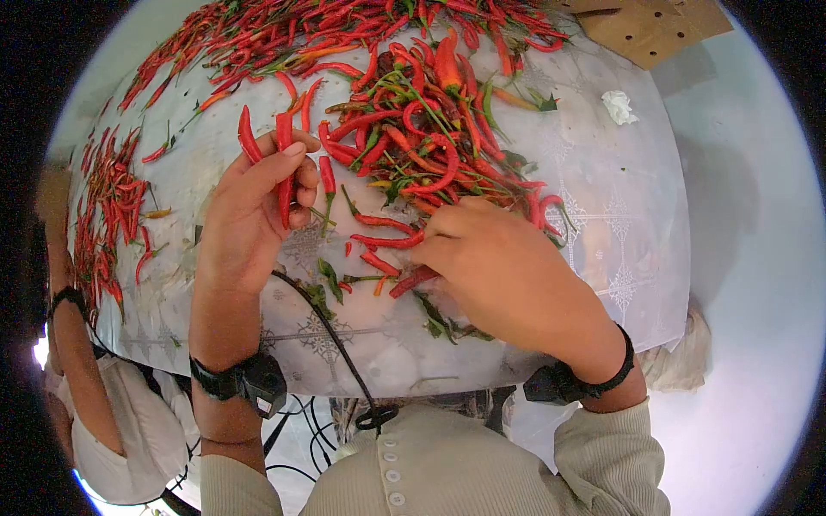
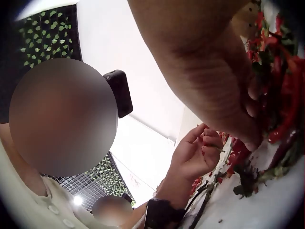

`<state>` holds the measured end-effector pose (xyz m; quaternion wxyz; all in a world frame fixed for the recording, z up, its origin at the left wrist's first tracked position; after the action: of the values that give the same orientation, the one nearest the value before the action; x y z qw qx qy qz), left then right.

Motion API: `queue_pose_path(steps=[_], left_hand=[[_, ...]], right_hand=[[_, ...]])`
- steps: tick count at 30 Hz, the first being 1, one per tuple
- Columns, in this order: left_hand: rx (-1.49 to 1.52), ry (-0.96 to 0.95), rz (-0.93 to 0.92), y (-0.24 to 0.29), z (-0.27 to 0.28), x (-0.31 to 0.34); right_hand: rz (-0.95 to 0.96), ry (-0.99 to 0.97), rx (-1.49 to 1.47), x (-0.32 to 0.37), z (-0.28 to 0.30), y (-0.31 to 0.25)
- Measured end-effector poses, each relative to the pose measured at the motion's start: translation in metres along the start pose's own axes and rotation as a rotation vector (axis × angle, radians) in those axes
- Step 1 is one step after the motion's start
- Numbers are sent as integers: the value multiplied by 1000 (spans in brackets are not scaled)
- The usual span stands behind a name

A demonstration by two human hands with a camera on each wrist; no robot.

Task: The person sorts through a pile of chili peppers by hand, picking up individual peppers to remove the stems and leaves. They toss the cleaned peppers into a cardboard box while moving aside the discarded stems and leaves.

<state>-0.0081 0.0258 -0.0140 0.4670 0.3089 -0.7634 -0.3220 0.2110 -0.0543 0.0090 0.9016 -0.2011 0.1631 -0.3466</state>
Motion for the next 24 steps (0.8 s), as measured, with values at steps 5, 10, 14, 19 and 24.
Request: queue_pose_path(steps=[5, 10, 14, 19, 24], left_hand=[[-6, -21, 0, 0, 0, -1], [-6, 6, -13, 2, 1, 1], [3, 35, -12, 3, 0, 1], [-5, 28, -3, 4, 0, 2], [4, 42, 6, 4, 1, 2]], right_hand=[[-23, -54, -1, -1, 0, 0], [-8, 103, -121, -8, 3, -7], [-27, 181, -10, -16, -13, -14], [-28, 142, 114, -18, -25, -17], [-48, 96, 175, -16, -28, -14]])
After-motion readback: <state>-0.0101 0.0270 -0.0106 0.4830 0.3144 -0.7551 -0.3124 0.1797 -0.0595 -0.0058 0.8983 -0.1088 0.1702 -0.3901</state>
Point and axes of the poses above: each hand's wrist, its own x-axis away from the middle knuckle, its own z-axis out of the back of the hand, y = z × x, the point moved 1 cm from there along -x, towards the middle knuckle, and after that the axes turned 15 degrees about z, right-handed, at the moved point
